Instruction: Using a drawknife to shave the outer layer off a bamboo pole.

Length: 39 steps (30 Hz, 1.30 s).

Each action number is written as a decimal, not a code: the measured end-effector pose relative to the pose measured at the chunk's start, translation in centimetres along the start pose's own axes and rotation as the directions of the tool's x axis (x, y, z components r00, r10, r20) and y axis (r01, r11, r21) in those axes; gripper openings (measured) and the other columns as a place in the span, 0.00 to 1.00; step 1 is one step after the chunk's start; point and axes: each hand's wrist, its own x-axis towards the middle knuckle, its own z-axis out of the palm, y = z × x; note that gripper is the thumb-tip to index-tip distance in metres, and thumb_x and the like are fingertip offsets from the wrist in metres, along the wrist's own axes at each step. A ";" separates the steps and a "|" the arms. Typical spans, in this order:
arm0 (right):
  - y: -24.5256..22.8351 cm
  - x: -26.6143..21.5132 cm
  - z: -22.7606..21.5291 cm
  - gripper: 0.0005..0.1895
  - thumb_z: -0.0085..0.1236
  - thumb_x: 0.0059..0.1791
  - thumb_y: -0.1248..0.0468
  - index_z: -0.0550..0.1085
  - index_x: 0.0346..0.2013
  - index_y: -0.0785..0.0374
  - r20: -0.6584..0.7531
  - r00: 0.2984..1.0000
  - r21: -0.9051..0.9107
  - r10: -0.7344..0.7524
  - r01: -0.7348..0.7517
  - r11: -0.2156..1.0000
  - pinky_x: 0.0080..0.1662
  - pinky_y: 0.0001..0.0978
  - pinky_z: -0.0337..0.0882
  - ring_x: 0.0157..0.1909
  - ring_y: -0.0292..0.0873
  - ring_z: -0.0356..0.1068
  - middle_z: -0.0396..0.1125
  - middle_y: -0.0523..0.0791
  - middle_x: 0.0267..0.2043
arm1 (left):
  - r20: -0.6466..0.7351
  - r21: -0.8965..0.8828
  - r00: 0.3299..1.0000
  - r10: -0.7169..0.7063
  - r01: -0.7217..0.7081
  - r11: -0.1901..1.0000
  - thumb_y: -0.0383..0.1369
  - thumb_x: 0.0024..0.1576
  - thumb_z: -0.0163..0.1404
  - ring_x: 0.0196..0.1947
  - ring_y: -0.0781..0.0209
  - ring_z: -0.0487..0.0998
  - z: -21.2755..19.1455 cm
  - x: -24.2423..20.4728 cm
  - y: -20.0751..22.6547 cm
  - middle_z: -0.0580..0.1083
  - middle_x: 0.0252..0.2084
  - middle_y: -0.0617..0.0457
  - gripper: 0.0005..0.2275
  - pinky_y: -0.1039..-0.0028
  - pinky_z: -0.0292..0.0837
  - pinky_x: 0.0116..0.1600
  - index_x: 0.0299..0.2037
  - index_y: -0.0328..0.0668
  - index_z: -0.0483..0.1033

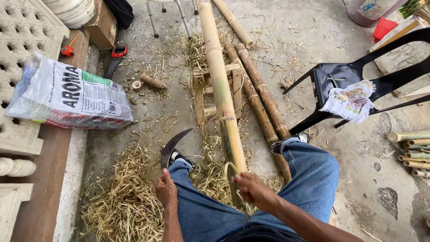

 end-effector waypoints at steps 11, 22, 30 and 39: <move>-0.3 8.1 4.8 0.43 0.63 0.46 0.47 0.56 0.70 0.55 0.093 0.995 -0.864 -0.042 0.102 0.493 0.70 0.61 0.49 0.77 0.56 0.42 0.43 0.53 0.77 | -0.040 -0.416 0.997 -0.069 0.046 0.908 0.52 0.65 0.44 0.25 0.62 0.74 -1.0 -0.6 1.7 0.73 0.28 0.50 0.23 0.68 0.70 0.31 0.34 0.36 0.74; 2.9 8.4 0.7 0.26 0.54 0.52 0.52 0.69 0.61 0.62 0.027 0.998 -0.795 -0.061 0.058 0.604 0.61 0.44 0.72 0.60 0.51 0.70 0.68 0.54 0.61 | 0.151 -0.759 0.976 -0.156 0.216 0.614 0.40 0.65 0.48 0.26 0.67 0.70 -2.1 -5.8 6.6 0.71 0.28 0.56 0.09 0.75 0.69 0.29 0.42 0.43 0.74; -7.5 12.6 5.5 0.11 0.55 0.55 0.57 0.76 0.45 0.60 0.334 0.685 -0.692 -0.647 0.645 0.325 0.51 0.45 0.70 0.47 0.46 0.70 0.73 0.46 0.44 | 0.452 -0.771 0.892 0.003 0.389 0.505 0.35 0.64 0.50 0.19 0.66 0.70 5.4 -5.4 10.3 0.70 0.24 0.53 0.08 0.75 0.66 0.23 0.38 0.38 0.70; -11.6 29.5 -1.4 0.22 0.55 0.50 0.44 0.78 0.26 0.59 0.334 0.540 -0.911 -0.773 0.395 -0.118 0.54 0.46 0.59 0.45 0.43 0.62 0.71 0.43 0.36 | 0.502 -0.542 0.865 0.005 0.310 0.781 0.42 0.64 0.50 0.14 0.70 0.65 13.5 -0.8 13.3 0.66 0.19 0.57 0.15 0.77 0.62 0.17 0.34 0.37 0.68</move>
